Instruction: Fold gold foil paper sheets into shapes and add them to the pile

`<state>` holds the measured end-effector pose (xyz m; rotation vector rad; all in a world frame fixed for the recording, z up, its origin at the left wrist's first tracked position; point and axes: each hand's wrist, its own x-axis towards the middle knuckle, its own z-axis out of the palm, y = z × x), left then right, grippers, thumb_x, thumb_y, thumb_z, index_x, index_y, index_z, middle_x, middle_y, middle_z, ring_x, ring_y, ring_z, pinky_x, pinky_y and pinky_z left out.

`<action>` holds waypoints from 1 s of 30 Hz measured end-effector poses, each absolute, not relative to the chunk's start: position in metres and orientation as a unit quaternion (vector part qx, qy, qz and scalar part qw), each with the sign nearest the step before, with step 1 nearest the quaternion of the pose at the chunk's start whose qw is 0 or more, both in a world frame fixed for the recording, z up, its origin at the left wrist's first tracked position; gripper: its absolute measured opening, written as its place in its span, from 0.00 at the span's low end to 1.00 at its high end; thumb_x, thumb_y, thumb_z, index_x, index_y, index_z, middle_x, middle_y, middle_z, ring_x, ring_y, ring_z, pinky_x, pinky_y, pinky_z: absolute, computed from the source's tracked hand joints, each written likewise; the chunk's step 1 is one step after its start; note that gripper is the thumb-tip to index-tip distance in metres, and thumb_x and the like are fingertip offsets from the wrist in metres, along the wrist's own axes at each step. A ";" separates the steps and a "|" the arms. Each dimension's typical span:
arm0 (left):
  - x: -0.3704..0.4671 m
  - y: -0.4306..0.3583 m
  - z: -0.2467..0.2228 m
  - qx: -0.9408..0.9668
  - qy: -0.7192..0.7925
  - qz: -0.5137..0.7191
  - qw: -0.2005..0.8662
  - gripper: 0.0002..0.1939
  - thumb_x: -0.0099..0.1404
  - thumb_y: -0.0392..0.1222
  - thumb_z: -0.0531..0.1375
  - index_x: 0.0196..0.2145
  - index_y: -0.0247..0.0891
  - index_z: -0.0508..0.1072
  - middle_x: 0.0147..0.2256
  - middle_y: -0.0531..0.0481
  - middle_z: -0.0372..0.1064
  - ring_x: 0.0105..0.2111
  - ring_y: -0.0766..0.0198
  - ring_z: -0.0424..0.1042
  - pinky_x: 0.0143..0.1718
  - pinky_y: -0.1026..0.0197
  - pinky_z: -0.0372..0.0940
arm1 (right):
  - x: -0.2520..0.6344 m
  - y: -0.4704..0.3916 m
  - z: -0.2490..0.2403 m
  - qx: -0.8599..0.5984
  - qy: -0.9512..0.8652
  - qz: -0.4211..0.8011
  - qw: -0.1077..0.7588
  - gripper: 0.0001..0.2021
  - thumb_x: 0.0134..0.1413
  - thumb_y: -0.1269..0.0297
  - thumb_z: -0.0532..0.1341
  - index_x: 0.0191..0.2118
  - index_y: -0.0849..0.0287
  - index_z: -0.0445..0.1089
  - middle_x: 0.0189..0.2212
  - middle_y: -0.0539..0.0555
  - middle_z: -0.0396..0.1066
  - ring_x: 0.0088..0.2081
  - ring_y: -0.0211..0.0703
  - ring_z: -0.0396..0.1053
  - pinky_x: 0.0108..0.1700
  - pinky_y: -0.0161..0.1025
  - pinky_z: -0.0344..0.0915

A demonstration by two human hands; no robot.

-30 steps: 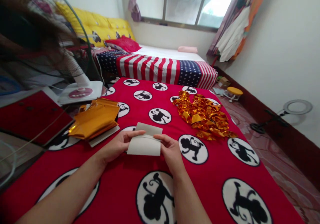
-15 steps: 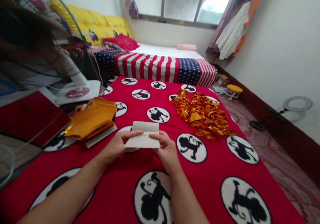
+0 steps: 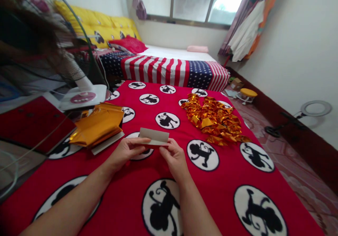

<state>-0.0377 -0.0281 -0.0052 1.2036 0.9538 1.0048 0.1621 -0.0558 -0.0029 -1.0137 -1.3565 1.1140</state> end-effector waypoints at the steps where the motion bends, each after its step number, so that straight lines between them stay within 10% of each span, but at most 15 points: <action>1: -0.038 -0.028 -0.005 0.529 0.416 0.431 0.601 0.20 0.53 0.49 0.69 0.40 0.34 0.82 0.39 0.42 0.79 0.37 0.56 0.76 0.40 0.59 0.70 | 0.162 -0.056 -0.004 -0.431 -0.559 0.469 0.531 0.11 0.57 0.56 0.63 0.33 0.55 0.79 0.43 0.55 0.72 0.48 0.48 0.69 0.51 0.40 0.65; 11: -0.032 -0.026 -0.007 0.490 0.438 0.448 0.606 0.20 0.54 0.51 0.68 0.39 0.33 0.81 0.35 0.43 0.79 0.33 0.57 0.77 0.35 0.60 0.71 | 0.150 -0.055 -0.017 -0.475 -0.448 0.493 0.575 0.10 0.47 0.58 0.69 0.30 0.59 0.73 0.27 0.49 0.73 0.29 0.39 0.69 0.34 0.35 0.66; 30: -0.029 -0.025 -0.005 0.433 0.455 0.452 0.633 0.24 0.49 0.53 0.71 0.38 0.32 0.79 0.32 0.46 0.78 0.30 0.61 0.76 0.33 0.64 0.70 | 0.148 -0.053 -0.014 -0.495 -0.406 0.495 0.587 0.10 0.39 0.63 0.72 0.28 0.59 0.74 0.25 0.50 0.75 0.28 0.40 0.71 0.34 0.36 0.68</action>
